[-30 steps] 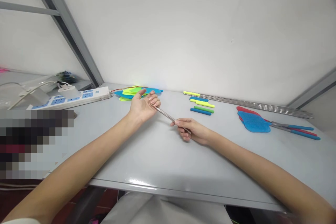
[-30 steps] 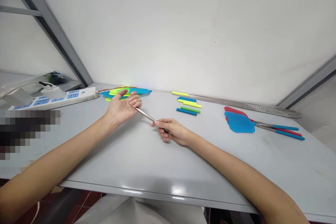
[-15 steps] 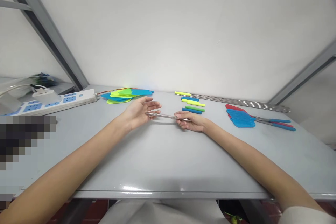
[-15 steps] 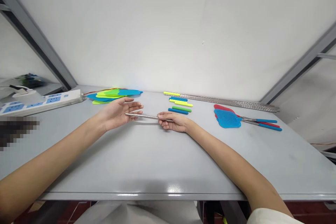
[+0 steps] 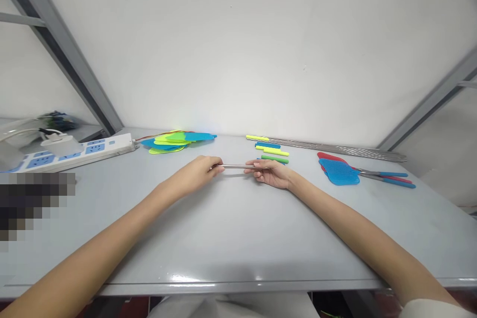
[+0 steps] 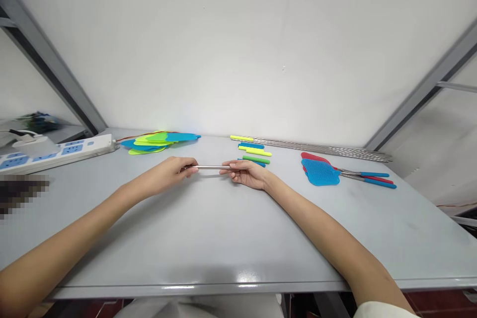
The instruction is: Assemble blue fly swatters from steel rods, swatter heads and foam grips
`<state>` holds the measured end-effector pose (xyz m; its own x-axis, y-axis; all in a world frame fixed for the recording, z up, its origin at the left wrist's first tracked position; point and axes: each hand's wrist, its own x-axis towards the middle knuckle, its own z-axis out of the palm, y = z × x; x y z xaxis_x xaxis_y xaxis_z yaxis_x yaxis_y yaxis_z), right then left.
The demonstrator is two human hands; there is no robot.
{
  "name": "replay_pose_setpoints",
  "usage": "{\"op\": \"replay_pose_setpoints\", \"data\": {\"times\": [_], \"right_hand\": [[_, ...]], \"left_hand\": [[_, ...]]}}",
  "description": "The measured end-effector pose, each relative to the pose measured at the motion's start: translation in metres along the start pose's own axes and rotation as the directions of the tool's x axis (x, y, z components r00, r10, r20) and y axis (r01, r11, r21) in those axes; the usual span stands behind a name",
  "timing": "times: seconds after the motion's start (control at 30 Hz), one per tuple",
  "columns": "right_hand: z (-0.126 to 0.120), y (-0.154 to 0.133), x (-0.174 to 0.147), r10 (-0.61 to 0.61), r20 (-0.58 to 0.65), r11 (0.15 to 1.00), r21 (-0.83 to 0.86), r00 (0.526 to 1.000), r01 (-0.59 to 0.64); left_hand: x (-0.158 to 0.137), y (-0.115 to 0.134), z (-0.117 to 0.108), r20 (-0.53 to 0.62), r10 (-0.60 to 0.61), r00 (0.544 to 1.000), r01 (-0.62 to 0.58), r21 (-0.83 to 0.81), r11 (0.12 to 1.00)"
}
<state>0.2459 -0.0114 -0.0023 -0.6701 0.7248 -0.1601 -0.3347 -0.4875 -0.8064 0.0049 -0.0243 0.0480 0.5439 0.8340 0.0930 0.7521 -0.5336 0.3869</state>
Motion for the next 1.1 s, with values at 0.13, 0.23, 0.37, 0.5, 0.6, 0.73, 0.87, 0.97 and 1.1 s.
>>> {"op": "replay_pose_setpoints", "data": {"times": [0.13, 0.23, 0.37, 0.5, 0.6, 0.73, 0.87, 0.97, 1.1], "right_hand": [[-0.002, -0.002, -0.001, -0.011, -0.038, 0.996, -0.088, 0.999, 0.008], [-0.004, -0.004, -0.001, -0.012, -0.072, 0.984, -0.179, 0.997, -0.001], [-0.004, -0.003, -0.002, -0.023, -0.092, 0.953, -0.302, 0.995, -0.006], [-0.002, -0.002, -0.004, -0.054, -0.079, 0.935, -0.353, 0.995, 0.022], [-0.001, -0.002, -0.005, -0.055, -0.066, 0.92, -0.392, 0.996, 0.025], [-0.001, -0.001, -0.005, -0.058, -0.082, 0.901, -0.434, 0.995, 0.017], [-0.002, 0.0, -0.004, -0.069, -0.095, 0.891, -0.454, 0.993, 0.019], [0.0, -0.001, -0.004, -0.065, -0.108, 0.884, -0.467, 0.992, 0.007], [0.002, -0.001, -0.004, -0.057, -0.121, 0.885, -0.465, 0.991, -0.006]], "left_hand": [[-0.003, -0.001, -0.003, -0.011, 0.067, 0.998, -0.066, 0.1, 0.993], [-0.003, -0.004, -0.002, 0.026, 0.083, 0.996, -0.086, 0.118, 0.989], [-0.003, -0.005, 0.001, 0.08, 0.069, 0.994, -0.08, 0.148, 0.986], [-0.005, 0.0, 0.006, 0.118, 0.035, 0.992, -0.056, 0.182, 0.982], [-0.008, 0.003, 0.01, 0.153, 0.029, 0.988, -0.06, 0.2, 0.978], [-0.009, 0.004, 0.011, 0.168, 0.039, 0.985, -0.074, 0.205, 0.976], [-0.009, 0.005, 0.01, 0.159, 0.037, 0.987, -0.07, 0.203, 0.977], [-0.008, 0.007, 0.013, 0.171, 0.025, 0.985, -0.059, 0.196, 0.979], [-0.009, 0.007, 0.018, 0.179, 0.008, 0.984, -0.043, 0.189, 0.981]]}}
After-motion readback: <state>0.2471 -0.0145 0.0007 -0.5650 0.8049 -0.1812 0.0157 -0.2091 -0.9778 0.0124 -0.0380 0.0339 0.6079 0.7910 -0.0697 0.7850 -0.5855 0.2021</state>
